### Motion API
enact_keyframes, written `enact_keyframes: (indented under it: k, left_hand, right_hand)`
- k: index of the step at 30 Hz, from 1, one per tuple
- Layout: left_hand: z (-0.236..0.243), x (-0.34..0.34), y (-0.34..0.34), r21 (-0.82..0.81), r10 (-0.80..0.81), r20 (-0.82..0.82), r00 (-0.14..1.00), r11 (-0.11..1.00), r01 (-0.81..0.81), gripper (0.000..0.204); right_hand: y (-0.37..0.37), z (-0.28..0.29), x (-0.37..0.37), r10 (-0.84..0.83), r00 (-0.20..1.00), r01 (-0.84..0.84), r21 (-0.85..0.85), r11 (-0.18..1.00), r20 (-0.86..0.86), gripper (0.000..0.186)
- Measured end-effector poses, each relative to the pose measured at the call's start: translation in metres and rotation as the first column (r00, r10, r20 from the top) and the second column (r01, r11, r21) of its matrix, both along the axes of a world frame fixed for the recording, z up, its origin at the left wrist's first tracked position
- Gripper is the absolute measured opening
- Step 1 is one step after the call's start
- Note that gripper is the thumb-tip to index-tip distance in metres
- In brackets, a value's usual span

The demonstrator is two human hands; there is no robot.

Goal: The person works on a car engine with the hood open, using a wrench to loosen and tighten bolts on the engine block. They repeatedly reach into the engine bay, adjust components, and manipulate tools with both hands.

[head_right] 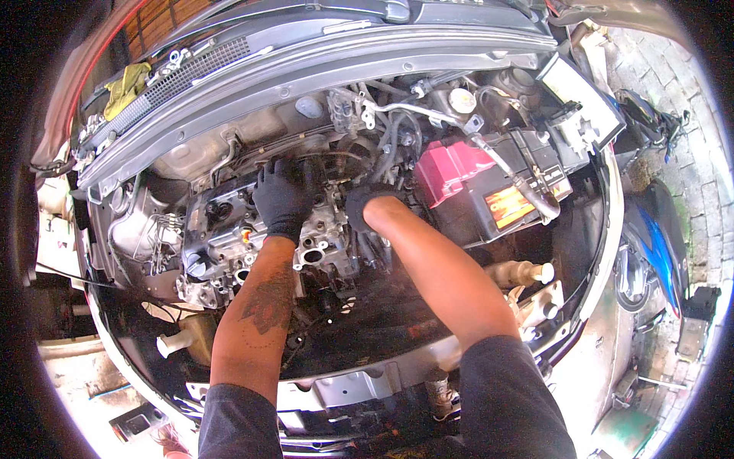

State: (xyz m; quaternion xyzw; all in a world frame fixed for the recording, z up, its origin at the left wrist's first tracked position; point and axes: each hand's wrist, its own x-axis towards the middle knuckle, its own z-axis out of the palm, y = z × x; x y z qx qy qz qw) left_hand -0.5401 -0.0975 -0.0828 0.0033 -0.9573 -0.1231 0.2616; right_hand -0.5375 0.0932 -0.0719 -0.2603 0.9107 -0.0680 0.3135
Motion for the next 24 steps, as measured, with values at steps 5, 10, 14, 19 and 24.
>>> enact_keyframes:
  k: [5,10,14,19,24]
  left_hand:
    - [0.001,-0.001,0.002,0.007,-0.002,0.076,0.997,1.000,0.001,0.047]
    - [0.000,-0.001,-0.002,-0.017,0.003,0.061,0.998,1.000,-0.002,0.054]
    - [-0.001,-0.001,-0.001,-0.009,-0.006,0.110,0.994,1.000,0.007,0.055]
    - [-0.003,0.002,0.002,-0.015,0.003,0.122,0.993,1.000,-0.002,0.055]
    - [-0.002,0.000,0.001,-0.003,0.002,0.095,0.995,1.000,-0.002,0.054]
  right_hand:
    - [-0.001,-0.032,0.012,-0.137,0.983,0.136,-0.021,0.990,-0.122,0.030]
    - [-0.008,-0.026,0.029,-0.453,0.878,0.437,-0.126,0.891,-0.156,0.028]
    - [-0.020,-0.021,0.038,-0.485,0.857,0.473,-0.107,0.874,-0.175,0.028]
    - [-0.028,-0.028,0.048,-0.530,0.824,0.512,-0.140,0.848,-0.197,0.027]
    - [-0.032,-0.023,0.053,-0.518,0.820,0.501,-0.132,0.855,-0.244,0.027]
